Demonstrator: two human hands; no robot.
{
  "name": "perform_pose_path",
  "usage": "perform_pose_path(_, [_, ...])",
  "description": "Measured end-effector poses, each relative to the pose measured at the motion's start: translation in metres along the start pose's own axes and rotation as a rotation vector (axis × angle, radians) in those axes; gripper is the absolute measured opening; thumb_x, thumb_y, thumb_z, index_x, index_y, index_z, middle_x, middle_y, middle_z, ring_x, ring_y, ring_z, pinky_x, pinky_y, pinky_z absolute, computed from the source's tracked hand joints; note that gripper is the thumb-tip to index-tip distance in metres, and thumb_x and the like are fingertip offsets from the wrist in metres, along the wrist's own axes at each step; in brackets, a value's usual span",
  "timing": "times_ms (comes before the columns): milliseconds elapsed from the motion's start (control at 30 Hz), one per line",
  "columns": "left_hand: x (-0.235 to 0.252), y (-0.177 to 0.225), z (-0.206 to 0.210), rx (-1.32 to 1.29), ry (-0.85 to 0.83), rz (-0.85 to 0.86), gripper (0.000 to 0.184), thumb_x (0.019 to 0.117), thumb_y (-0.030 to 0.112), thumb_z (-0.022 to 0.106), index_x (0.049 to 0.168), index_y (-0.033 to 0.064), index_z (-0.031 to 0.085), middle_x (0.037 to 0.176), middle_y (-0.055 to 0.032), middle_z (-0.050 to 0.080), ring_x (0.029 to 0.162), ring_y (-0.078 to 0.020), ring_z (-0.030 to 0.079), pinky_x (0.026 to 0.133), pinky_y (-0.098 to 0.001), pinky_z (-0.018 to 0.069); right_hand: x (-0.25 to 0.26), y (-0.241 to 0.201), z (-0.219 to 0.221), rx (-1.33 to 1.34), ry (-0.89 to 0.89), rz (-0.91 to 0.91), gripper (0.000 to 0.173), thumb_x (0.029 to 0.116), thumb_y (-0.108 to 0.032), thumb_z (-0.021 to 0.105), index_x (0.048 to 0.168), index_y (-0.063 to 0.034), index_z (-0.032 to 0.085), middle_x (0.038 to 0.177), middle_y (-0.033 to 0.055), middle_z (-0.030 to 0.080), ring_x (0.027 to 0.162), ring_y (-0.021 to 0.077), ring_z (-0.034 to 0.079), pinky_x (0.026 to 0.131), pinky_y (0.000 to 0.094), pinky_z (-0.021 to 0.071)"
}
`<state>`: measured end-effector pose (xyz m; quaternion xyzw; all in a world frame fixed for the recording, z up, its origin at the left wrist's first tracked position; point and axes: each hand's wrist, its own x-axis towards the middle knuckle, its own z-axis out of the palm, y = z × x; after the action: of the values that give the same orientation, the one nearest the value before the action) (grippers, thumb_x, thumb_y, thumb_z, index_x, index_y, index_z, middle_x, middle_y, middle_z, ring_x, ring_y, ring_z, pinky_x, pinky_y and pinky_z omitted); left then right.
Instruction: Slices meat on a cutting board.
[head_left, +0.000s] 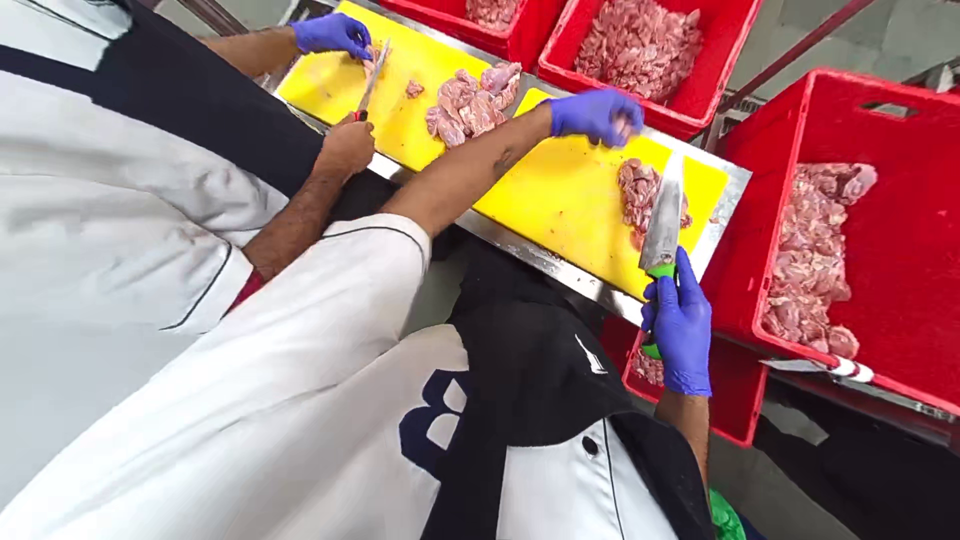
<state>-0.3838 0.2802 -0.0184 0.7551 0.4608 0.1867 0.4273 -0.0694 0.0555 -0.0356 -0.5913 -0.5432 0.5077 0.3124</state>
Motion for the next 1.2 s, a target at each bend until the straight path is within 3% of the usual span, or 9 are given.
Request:
perform_pose_path(67, [0.04, 0.003, -0.032, -0.018, 0.467, -0.192, 0.052, 0.0909, 0.028, 0.078, 0.133, 0.0016, 0.063, 0.133, -0.0164, 0.065, 0.123, -0.0249, 0.063, 0.108, -0.0444, 0.0515, -0.002, 0.005, 0.005, 0.004, -0.008, 0.015, 0.054, 0.1094, -0.021, 0.043, 0.162, -0.017, 0.032, 0.079, 0.0027, 0.063, 0.045, 0.0119, 0.052, 0.037, 0.028, 0.0472])
perform_pose_path(167, [0.057, 0.016, -0.067, -0.204, 0.765, -0.204, 0.034, 0.0965, 0.026, 0.072, 0.119, 0.0006, 0.069, 0.115, -0.014, 0.072, 0.106, -0.0205, 0.069, 0.095, -0.0395, 0.0555, -0.002, 0.005, 0.015, -0.064, -0.061, 0.017, 0.054, 0.109, -0.023, 0.044, 0.162, -0.0192, 0.034, 0.078, 0.0028, 0.062, 0.046, 0.0121, 0.051, 0.039, 0.0296, 0.0472])
perform_pose_path(333, [-0.005, -0.005, -0.093, 0.096, 0.678, -0.224, 0.032, 0.0974, 0.035, 0.066, 0.107, 0.0046, 0.074, 0.103, -0.0087, 0.073, 0.095, -0.0164, 0.069, 0.091, -0.0391, 0.0558, -0.001, 0.017, 0.052, -0.282, -0.313, -0.073, 0.052, 0.1086, -0.031, 0.044, 0.16, -0.0242, 0.039, 0.083, 0.0044, 0.065, 0.054, 0.0146, 0.056, 0.05, 0.0367, 0.0525])
perform_pose_path(500, [-0.087, -0.044, -0.106, 0.428, 0.63, -0.542, 0.037, 0.0965, 0.041, 0.063, 0.108, 0.008, 0.074, 0.11, -0.0113, 0.073, 0.11, -0.026, 0.069, 0.1, -0.0512, 0.0527, 0.017, 0.022, 0.089, -0.472, -0.583, -0.251, 0.049, 0.1098, -0.031, 0.039, 0.158, -0.0266, 0.042, 0.105, 0.0085, 0.074, 0.085, 0.0198, 0.071, 0.082, 0.0463, 0.0582])
perform_pose_path(667, [-0.133, -0.064, -0.08, 0.569, 0.475, -0.792, 0.047, 0.0932, 0.052, 0.064, 0.112, 0.0101, 0.073, 0.117, -0.0162, 0.072, 0.115, -0.0364, 0.067, 0.093, -0.0639, 0.0539, 0.048, 0.032, 0.065, -0.39, -0.291, -0.076, 0.05, 0.1107, -0.029, 0.036, 0.161, -0.0228, 0.037, 0.095, 0.0118, 0.069, 0.068, 0.0221, 0.064, 0.062, 0.0461, 0.0557])
perform_pose_path(833, [-0.134, -0.088, -0.026, 0.621, 0.492, -0.919, 0.072, 0.0856, 0.045, 0.075, 0.143, 0.0065, 0.055, 0.131, -0.0224, 0.065, 0.122, -0.0419, 0.063, 0.097, -0.0639, 0.0528, 0.048, 0.029, 0.033, -0.299, -0.168, -0.046, 0.052, 0.11, -0.028, 0.037, 0.162, -0.0245, 0.033, 0.091, 0.0068, 0.065, 0.055, 0.0164, 0.056, 0.048, 0.0378, 0.0512])
perform_pose_path(967, [-0.127, -0.089, -0.031, 0.555, 0.519, -0.993, 0.053, 0.0853, 0.019, 0.072, 0.133, -0.0006, 0.06, 0.131, -0.0269, 0.063, 0.123, -0.046, 0.061, 0.095, -0.0671, 0.0526, 0.027, 0.026, 0.044, -0.319, -0.288, -0.079, 0.05, 0.1102, -0.028, 0.039, 0.16, -0.0249, 0.038, 0.09, 0.006, 0.067, 0.058, 0.0153, 0.057, 0.053, 0.0374, 0.0518])
perform_pose_path(1100, [-0.141, -0.091, -0.033, 0.505, 0.543, -0.997, 0.082, 0.0815, 0.053, 0.076, 0.141, 0.0016, 0.054, 0.133, -0.0244, 0.064, 0.125, -0.0422, 0.062, 0.1, -0.0633, 0.0519, 0.012, 0.028, 0.071, -0.38, -0.503, -0.192, 0.049, 0.1104, -0.032, 0.038, 0.159, -0.0248, 0.041, 0.089, 0.0048, 0.069, 0.065, 0.015, 0.062, 0.062, 0.0385, 0.056])
perform_pose_path(1200, [-0.14, -0.091, -0.025, 0.583, 0.489, -0.994, 0.085, 0.0802, 0.056, 0.075, 0.141, 0.001, 0.054, 0.133, -0.0232, 0.064, 0.124, -0.0408, 0.062, 0.098, -0.0634, 0.0521, 0.008, 0.028, 0.082, -0.444, -0.58, -0.22, 0.049, 0.1102, -0.035, 0.038, 0.159, -0.0279, 0.041, 0.101, 0.0072, 0.073, 0.08, 0.0177, 0.068, 0.079, 0.0445, 0.0573])
